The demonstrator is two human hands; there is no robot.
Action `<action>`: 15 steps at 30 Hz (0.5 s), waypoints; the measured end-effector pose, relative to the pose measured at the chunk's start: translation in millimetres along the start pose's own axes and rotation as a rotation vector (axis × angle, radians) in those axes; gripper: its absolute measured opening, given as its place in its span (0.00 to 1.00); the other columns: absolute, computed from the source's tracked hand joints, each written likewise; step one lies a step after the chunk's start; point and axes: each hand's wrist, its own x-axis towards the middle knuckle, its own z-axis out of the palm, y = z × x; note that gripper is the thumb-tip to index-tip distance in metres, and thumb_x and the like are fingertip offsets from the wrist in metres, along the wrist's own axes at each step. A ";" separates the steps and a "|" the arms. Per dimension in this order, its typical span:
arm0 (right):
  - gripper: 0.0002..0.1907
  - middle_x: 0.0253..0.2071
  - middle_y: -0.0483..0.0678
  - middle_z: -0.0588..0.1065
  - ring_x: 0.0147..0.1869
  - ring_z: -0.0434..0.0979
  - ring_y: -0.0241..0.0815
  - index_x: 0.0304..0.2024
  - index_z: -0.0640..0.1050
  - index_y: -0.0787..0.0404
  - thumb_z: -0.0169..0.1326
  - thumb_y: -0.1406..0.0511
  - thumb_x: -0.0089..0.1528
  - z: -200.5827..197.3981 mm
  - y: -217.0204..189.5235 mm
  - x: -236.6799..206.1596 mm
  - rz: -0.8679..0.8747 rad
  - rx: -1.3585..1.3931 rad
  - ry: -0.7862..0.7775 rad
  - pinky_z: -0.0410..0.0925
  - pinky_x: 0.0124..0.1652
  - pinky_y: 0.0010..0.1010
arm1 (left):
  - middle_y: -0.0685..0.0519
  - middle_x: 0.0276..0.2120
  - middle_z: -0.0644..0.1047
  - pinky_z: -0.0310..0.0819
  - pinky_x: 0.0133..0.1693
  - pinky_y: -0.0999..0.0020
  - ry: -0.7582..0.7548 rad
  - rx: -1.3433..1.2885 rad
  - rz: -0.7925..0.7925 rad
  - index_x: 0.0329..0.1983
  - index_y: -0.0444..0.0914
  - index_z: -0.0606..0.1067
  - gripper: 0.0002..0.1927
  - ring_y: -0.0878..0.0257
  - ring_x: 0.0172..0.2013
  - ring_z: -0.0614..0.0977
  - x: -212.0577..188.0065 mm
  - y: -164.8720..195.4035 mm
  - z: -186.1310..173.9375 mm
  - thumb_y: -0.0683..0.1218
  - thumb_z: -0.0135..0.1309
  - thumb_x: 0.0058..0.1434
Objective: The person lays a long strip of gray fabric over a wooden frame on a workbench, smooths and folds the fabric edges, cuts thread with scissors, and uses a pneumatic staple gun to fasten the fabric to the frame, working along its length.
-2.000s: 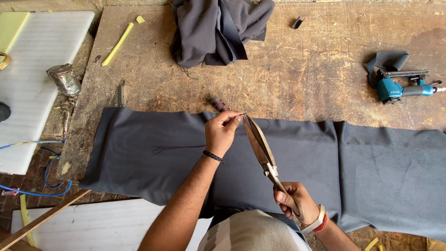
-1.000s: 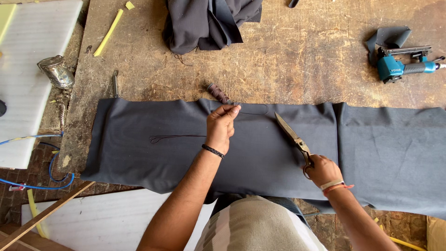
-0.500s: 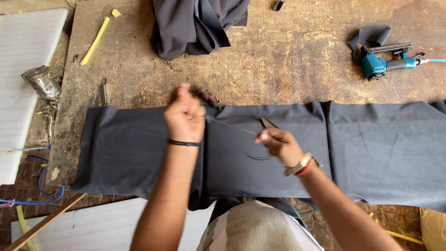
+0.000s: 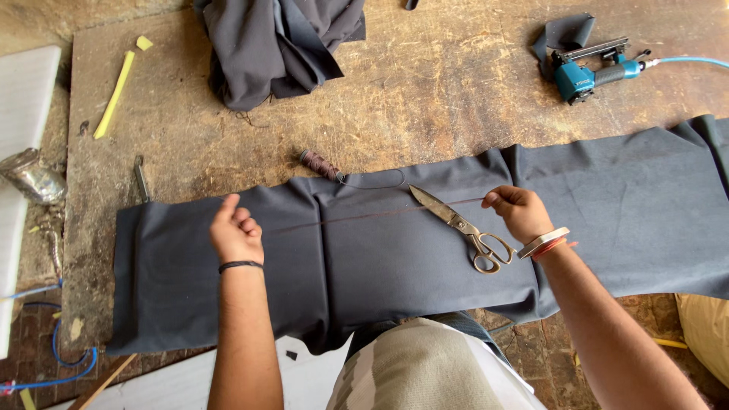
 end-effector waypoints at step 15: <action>0.12 0.30 0.55 0.82 0.33 0.80 0.46 0.45 0.83 0.61 0.57 0.62 0.63 60.7 -70.1 -30.6 -0.090 -0.088 -0.095 0.72 0.37 0.36 | 0.54 0.33 0.83 0.78 0.38 0.68 -0.910 0.763 0.347 0.43 0.36 0.76 0.10 0.67 0.35 0.83 -154.8 -117.7 173.0 0.48 0.57 0.68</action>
